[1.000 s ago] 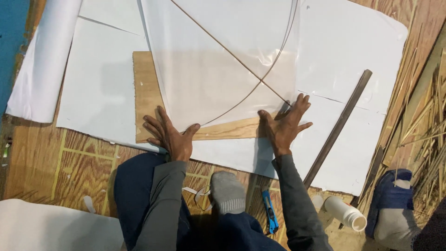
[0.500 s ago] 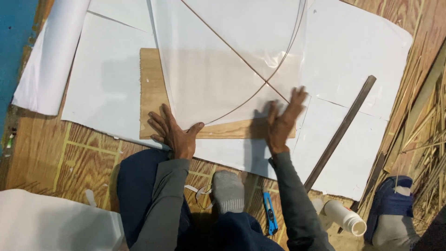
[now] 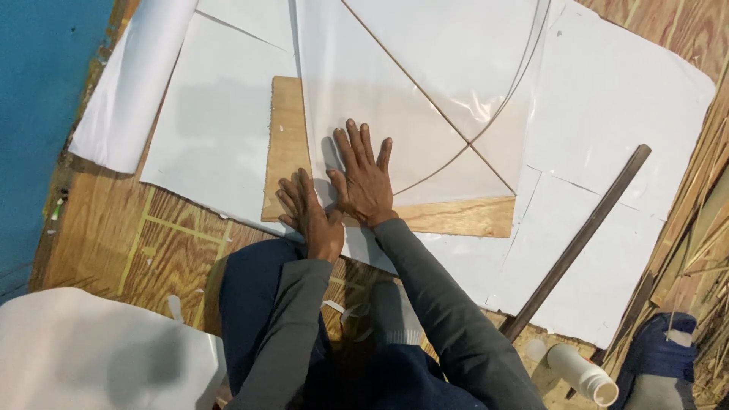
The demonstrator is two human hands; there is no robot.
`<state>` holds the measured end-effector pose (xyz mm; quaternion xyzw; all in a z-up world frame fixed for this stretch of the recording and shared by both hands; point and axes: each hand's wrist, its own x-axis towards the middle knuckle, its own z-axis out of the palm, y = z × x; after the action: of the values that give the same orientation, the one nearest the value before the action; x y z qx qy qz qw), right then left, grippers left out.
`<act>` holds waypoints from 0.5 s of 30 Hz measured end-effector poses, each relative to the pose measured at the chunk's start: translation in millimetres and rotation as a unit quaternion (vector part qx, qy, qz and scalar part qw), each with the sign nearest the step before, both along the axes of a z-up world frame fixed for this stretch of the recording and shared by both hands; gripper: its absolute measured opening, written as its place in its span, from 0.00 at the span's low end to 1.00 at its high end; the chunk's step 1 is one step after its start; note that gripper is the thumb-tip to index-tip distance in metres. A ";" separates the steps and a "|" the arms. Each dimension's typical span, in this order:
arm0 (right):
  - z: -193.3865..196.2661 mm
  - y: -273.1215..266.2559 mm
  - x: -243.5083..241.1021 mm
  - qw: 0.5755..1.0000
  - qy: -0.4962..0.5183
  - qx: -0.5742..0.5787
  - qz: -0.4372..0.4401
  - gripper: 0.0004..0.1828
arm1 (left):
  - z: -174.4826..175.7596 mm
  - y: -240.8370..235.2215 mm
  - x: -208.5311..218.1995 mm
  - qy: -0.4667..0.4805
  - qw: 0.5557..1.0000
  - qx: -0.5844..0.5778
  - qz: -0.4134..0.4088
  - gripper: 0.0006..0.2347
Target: The person aligns a thin wooden stick along a curved line on a white sheet, trims the sheet with a utility knife, and then applies glue along the stick's edge to secure it. The person repeatedly presses the glued area to ensure adhesion.
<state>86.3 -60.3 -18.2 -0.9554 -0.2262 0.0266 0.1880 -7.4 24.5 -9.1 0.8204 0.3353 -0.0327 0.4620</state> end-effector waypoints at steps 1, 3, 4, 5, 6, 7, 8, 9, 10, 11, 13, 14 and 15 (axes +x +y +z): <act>3.9 4.1 0.4 1.000 0.000 0.000 -0.001 0.40 | 2.7 7.6 -2.2 0.000 1.000 0.000 -0.001 0.42; 10.8 11.2 -0.5 0.997 0.000 -0.083 -0.002 0.40 | 7.3 21.9 -8.1 -0.051 0.996 -0.073 -0.026 0.40; 11.7 12.8 -1.6 0.997 0.002 -0.083 -0.003 0.40 | 18.3 26.8 -6.9 -0.049 0.996 -0.073 -0.027 0.40; 12.7 13.9 -1.3 0.996 -0.002 -0.093 -0.002 0.40 | 28.9 31.1 -4.5 -0.054 0.994 -0.097 -0.015 0.39; 13.1 15.3 -1.0 0.995 -0.005 -0.104 -0.002 0.40 | 38.9 35.8 -1.9 -0.058 0.991 -0.120 -0.003 0.39; 12.8 16.0 0.1 0.994 -0.003 -0.105 -0.001 0.40 | 42.5 41.1 2.4 -0.056 0.991 -0.122 -0.002 0.39; 12.0 16.6 1.1 0.995 -0.009 -0.100 0.001 0.40 | 45.4 46.3 6.5 -0.051 0.992 -0.112 -0.005 0.38; 10.9 14.9 -1.6 0.995 -0.012 -0.097 0.002 0.40 | 48.2 49.7 7.6 -0.042 0.994 -0.103 -0.009 0.37; 9.8 13.5 -4.1 0.995 -0.007 -0.101 0.002 0.40 | 47.0 52.2 4.9 -0.037 0.994 -0.106 -0.009 0.37; 9.2 13.6 -2.6 0.995 -0.009 -0.097 -0.001 0.41 | 46.1 56.0 5.9 -0.051 0.993 -0.102 -0.017 0.36; 7.0 12.3 -1.0 0.996 -0.010 -0.092 -0.004 0.42 | 42.6 62.5 6.2 -0.064 0.993 -0.097 -0.025 0.36; 5.0 10.9 -1.1 0.997 -0.014 -0.073 -0.007 0.43 | 39.5 65.3 5.5 -0.064 0.993 -0.094 -0.027 0.36; 3.1 9.0 -1.3 0.998 -0.017 -0.055 -0.010 0.43 | 36.6 67.6 4.7 -0.064 0.993 -0.091 -0.031 0.36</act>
<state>85.0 -51.3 -15.1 -0.9668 -0.2179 0.0209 0.1316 -2.7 92.0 27.5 0.7851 0.2754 -0.0248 0.5543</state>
